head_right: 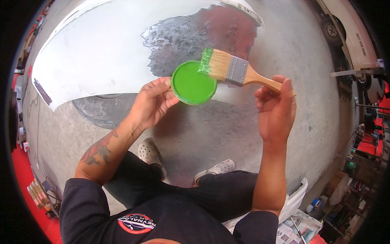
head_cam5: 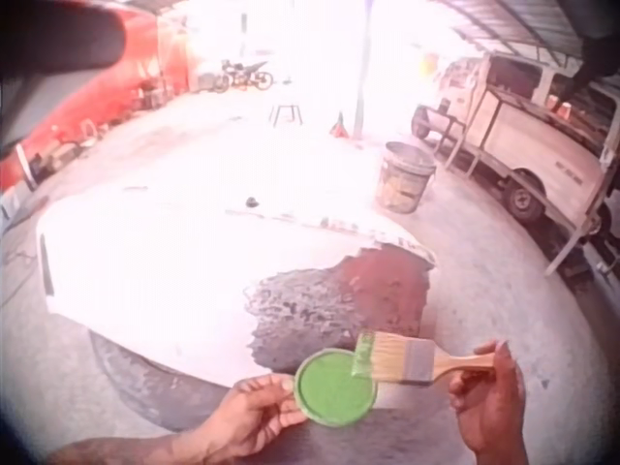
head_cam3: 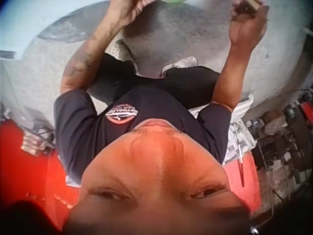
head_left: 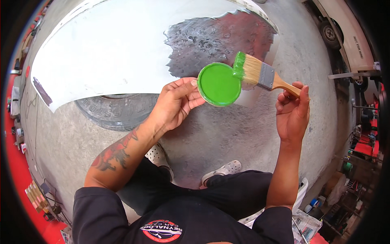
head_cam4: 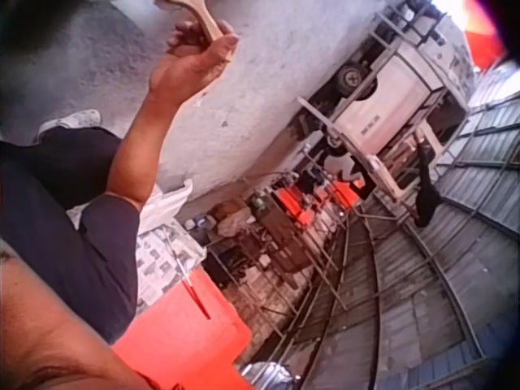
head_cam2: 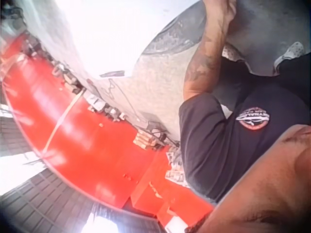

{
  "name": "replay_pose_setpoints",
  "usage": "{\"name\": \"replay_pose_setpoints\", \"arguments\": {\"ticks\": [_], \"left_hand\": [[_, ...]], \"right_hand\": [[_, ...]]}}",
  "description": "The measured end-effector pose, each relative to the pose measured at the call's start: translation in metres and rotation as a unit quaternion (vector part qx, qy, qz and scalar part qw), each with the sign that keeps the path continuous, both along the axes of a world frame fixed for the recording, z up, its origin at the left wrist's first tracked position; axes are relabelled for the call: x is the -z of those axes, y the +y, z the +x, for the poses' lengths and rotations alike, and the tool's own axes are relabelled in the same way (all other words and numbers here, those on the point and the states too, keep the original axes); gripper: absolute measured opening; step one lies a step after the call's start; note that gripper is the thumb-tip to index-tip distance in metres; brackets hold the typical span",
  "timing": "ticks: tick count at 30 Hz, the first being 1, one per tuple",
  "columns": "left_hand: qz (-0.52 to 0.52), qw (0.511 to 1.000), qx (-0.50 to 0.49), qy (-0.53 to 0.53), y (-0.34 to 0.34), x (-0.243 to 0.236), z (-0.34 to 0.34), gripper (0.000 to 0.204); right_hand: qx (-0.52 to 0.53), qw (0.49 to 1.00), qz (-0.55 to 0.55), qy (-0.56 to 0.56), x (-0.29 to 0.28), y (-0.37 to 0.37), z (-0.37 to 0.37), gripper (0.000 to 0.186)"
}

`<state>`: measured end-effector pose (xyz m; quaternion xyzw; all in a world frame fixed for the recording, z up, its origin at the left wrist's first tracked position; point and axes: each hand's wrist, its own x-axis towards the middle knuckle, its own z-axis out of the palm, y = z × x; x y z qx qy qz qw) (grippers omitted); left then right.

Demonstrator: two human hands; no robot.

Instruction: Apply green paint to a white car fender using a paintbrush.

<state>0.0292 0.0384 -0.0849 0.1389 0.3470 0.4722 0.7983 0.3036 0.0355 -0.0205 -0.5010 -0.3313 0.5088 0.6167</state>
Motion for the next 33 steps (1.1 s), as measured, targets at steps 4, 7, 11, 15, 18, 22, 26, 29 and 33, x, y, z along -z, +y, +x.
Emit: {"name": "replay_pose_setpoints", "arguments": {"ticks": [4, 7, 11, 15, 18, 22, 26, 29, 33], "left_hand": [[-0.008, 1.000, -0.015, -0.005, 0.005, 0.001, -0.008, 0.016], [-0.011, 1.000, -0.018, -0.009, 0.006, 0.000, -0.010, 0.016], [-0.013, 1.000, -0.011, 0.000, 0.000, 0.005, -0.019, 0.016], [-0.012, 1.000, 0.007, -0.001, -0.007, 0.006, -0.027, 0.016], [-0.013, 1.000, 0.017, -0.009, -0.011, 0.008, -0.030, 0.016], [-0.009, 0.999, 0.027, -0.016, -0.012, 0.007, -0.032, 0.016], [-0.019, 0.999, 0.028, -0.008, -0.017, 0.011, -0.039, 0.016], [-0.027, 0.998, 0.052, -0.018, -0.018, 0.018, -0.039, 0.016], [-0.017, 0.996, 0.087, -0.030, -0.019, 0.023, -0.034, 0.016]], "right_hand": [[-0.020, 0.998, -0.001, 0.053, 0.008, 0.001, 0.002, 0.037], [-0.031, 0.996, -0.008, 0.085, 0.011, 0.004, 0.002, 0.037], [-0.047, 0.993, -0.003, 0.109, 0.017, 0.014, -0.005, 0.037], [-0.065, 0.996, 0.025, 0.047, 0.024, 0.031, -0.024, 0.037], [-0.082, 0.995, 0.050, 0.024, 0.036, 0.041, -0.034, 0.031], [-0.054, 0.992, 0.091, -0.074, 0.044, 0.043, -0.033, 0.025], [0.023, 0.969, 0.127, -0.209, 0.030, 0.027, -0.030, 0.023], [-0.015, 0.967, 0.154, -0.204, 0.016, 0.023, -0.040, 0.022], [-0.068, 0.968, 0.134, -0.203, 0.024, 0.029, -0.052, 0.020]]}}
